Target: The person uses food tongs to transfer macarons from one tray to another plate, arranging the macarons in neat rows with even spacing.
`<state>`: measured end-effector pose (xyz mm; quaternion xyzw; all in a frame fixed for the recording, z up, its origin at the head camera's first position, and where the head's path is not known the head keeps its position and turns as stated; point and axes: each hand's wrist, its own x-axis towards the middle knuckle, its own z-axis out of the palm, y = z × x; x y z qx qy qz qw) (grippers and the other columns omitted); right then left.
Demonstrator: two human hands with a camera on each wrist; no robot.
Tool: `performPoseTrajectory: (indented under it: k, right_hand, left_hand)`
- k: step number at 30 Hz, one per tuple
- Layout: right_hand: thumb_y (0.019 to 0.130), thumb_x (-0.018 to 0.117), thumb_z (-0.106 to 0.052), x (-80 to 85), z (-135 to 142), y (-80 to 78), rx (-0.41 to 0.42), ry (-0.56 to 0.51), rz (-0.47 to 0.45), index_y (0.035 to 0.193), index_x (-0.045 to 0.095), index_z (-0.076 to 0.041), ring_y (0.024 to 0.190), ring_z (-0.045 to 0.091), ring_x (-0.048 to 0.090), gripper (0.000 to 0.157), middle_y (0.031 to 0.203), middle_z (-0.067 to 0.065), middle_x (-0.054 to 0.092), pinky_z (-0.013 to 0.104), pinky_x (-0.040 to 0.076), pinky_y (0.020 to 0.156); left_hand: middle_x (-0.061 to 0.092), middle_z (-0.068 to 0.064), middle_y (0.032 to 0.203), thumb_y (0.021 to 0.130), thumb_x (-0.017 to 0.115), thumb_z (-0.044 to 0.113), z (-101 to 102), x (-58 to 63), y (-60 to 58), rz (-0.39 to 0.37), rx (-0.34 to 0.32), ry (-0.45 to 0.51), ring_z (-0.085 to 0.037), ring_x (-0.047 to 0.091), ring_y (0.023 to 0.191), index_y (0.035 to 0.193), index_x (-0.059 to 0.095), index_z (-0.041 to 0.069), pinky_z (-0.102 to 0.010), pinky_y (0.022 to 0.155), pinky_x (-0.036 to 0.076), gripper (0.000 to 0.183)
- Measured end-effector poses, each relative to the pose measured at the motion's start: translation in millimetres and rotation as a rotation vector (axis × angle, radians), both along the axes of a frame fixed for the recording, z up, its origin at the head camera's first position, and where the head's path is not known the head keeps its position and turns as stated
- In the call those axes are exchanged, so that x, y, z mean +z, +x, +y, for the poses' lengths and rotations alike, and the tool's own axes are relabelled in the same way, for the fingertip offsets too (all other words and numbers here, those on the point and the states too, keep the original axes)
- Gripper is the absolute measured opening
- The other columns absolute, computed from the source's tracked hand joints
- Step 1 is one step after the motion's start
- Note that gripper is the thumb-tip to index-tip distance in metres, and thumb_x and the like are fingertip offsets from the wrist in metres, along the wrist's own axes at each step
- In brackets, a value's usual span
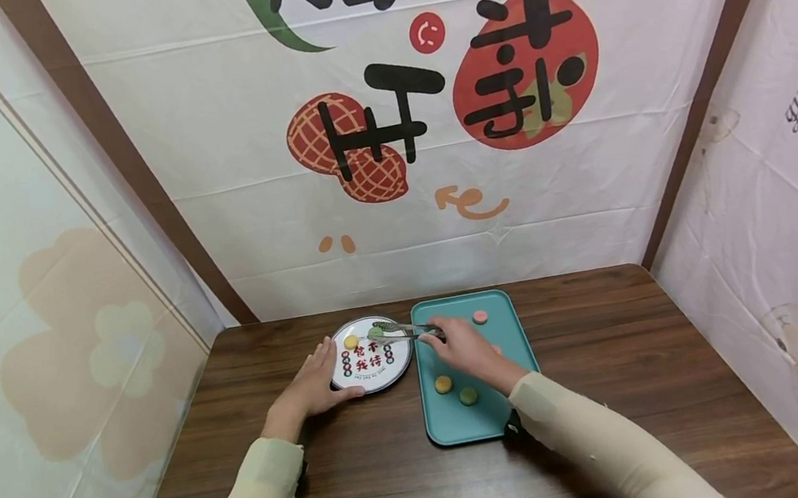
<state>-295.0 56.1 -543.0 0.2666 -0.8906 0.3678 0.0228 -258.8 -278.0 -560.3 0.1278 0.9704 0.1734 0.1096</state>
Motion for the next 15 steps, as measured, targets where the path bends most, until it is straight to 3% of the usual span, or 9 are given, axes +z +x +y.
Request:
performPoseTrajectory:
  k: [15]
  right_hand:
    - [0.11,0.065,-0.028,0.4,-14.9,-5.0,-0.002,0.038,-0.025,0.112,0.07,-0.011,0.054,0.01,0.043,0.018,0.069,-0.001,0.052,0.025,0.036,0.049]
  left_hand:
    - [0.008,-0.031,0.176,0.094,0.07,0.071,-1.5,-2.5,-0.8,0.022,-0.008,-0.019,-0.044,0.01,0.164,0.167,0.01,-0.012,-0.058,0.134,0.011,0.126]
